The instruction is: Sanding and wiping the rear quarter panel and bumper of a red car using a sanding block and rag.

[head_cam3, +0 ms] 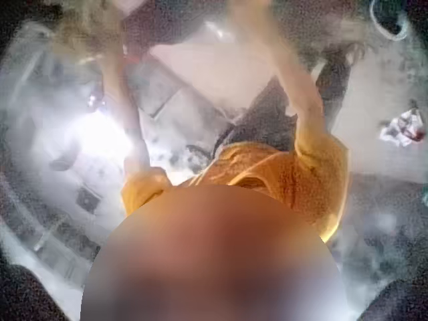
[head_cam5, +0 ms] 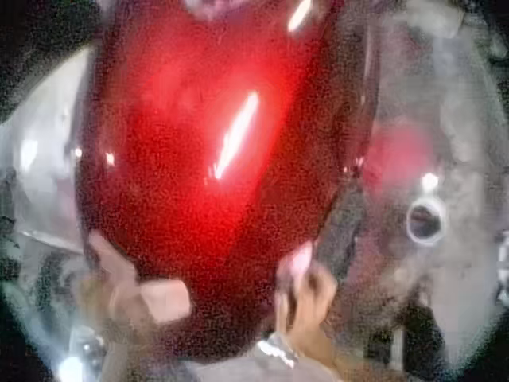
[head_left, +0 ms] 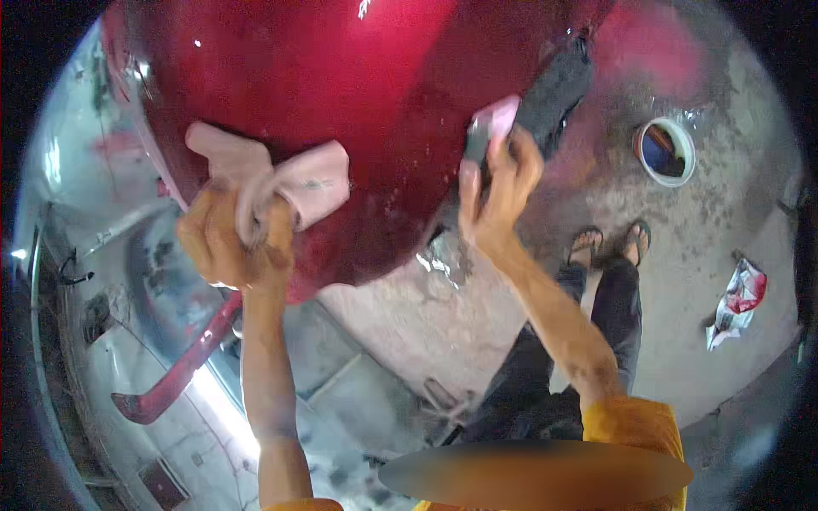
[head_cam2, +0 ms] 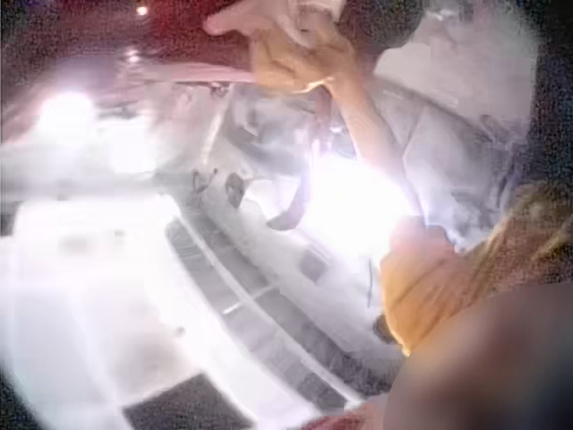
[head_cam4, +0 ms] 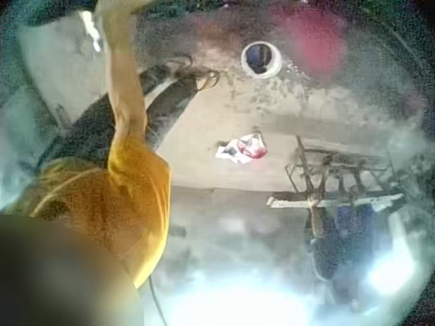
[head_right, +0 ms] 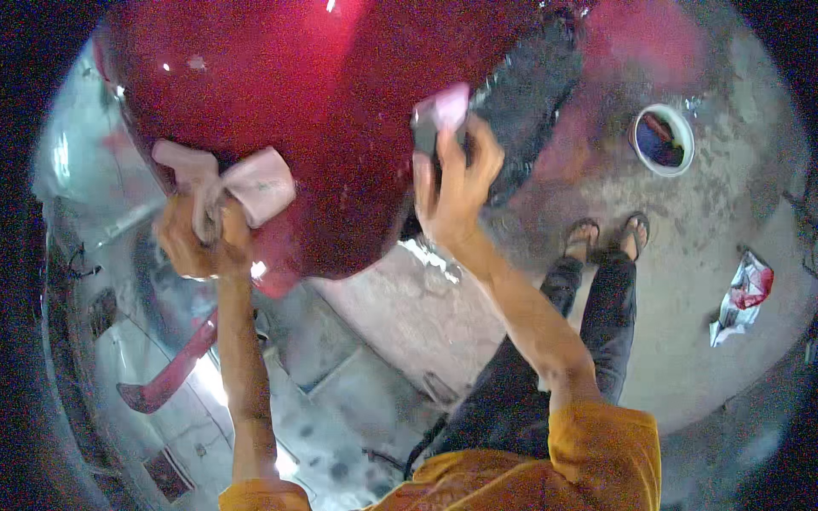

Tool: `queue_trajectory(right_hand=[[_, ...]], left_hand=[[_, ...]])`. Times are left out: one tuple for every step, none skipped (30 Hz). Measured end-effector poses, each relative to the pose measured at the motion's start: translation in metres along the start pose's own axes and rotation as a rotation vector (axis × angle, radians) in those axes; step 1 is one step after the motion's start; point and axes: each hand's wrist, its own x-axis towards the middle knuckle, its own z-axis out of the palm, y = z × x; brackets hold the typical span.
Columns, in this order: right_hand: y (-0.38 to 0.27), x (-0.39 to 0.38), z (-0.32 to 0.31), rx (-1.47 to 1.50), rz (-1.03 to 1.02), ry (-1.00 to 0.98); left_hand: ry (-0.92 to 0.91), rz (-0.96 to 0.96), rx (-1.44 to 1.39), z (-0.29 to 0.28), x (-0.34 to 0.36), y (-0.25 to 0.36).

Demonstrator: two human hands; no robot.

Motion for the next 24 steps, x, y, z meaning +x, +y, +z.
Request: queue_trajectory(right_hand=[[-0.017, 0.02, 0.007, 0.027, 0.084, 0.035], [-0.036, 0.024, 0.013, 0.028, 0.112, 0.06], [-0.017, 0.007, 0.012, 0.015, 0.098, 0.057], [-0.037, -0.033, 0.011, 0.034, 0.141, 0.02], [-0.065, -0.069, 0.014, 0.051, 0.183, -0.008], [-0.097, -0.106, 0.018, 0.06, 0.219, -0.038], [-0.111, -0.135, 0.018, 0.072, 0.258, -0.066], [-0.107, -0.137, 0.019, 0.09, 0.299, -0.093], [-0.101, -0.139, 0.02, 0.084, 0.291, -0.086], [-0.092, -0.14, 0.02, 0.191, 0.453, -0.028], [-0.104, -0.135, 0.023, 0.329, 0.641, 0.021], [-0.09, -0.115, 0.022, 0.183, 0.534, 0.041], [-0.09, -0.092, 0.024, 0.205, 0.579, 0.024], [-0.084, -0.078, 0.023, 0.217, 0.61, 0.015], [-0.086, -0.088, 0.022, 0.21, 0.606, 0.011], [-0.095, -0.104, 0.023, 0.163, 0.577, 0.004], [-0.095, -0.122, 0.02, 0.102, 0.535, 0.005], [-0.101, -0.145, 0.017, 0.096, 0.527, 0.011], [-0.102, -0.169, 0.013, 0.257, 0.803, -0.037], [-0.1, -0.177, 0.014, 0.43, 1.079, -0.09], [-0.104, -0.159, 0.014, 0.307, 0.905, -0.091], [-0.097, -0.136, 0.015, 0.184, 0.73, -0.089], [-0.08, -0.092, 0.021, 0.1, 0.491, 0.071], [-0.067, -0.046, 0.021, 0.143, 0.355, 0.132]], left_hand=[[-0.021, 0.046, 0.01, -0.006, 0.003, -0.012], [-0.034, 0.09, 0.016, -0.009, 0.004, -0.021], [-0.021, 0.127, 0.009, -0.004, 0.004, -0.021], [-0.015, 0.122, 0.009, -0.001, 0.0, -0.016], [-0.032, 0.072, 0.001, 0.002, 0.001, -0.005], [-0.045, 0.014, -0.013, 0.008, 0.0, 0.005], [-0.03, 0.013, -0.021, 0.009, 0.002, 0.009], [-0.056, -0.002, -0.016, 0.007, -0.001, 0.011], [-0.082, -0.018, -0.012, 0.007, -0.004, 0.012], [-0.108, -0.034, -0.011, 0.011, -0.008, 0.012], [-0.03, 0.095, -0.02, 0.007, -0.02, -0.023], [-0.05, 0.088, -0.023, 0.003, -0.021, -0.022], [-0.018, 0.02, 0.004, -0.002, -0.012, -0.015], [0.03, -0.052, 0.022, 0.003, -0.006, -0.007], [0.027, 0.127, 0.061, 0.004, -0.004, -0.024], [0.03, 0.119, 0.059, 0.004, -0.008, -0.017], [0.037, 0.017, 0.036, 0.01, -0.002, 0.005], [0.037, -0.073, 0.022, 0.011, 0.003, 0.016], [0.055, -0.031, -0.031, 0.019, 0.0, 0.013], [0.076, -0.03, -0.036, 0.023, -0.001, 0.015], [0.029, -0.033, -0.027, 0.013, -0.009, 0.012], [-0.017, -0.037, -0.02, 0.004, -0.016, 0.008], [-0.041, -0.014, -0.002, -0.002, -0.021, 0.005], [-0.043, -0.015, 0.0, -0.005, -0.02, 0.002]])
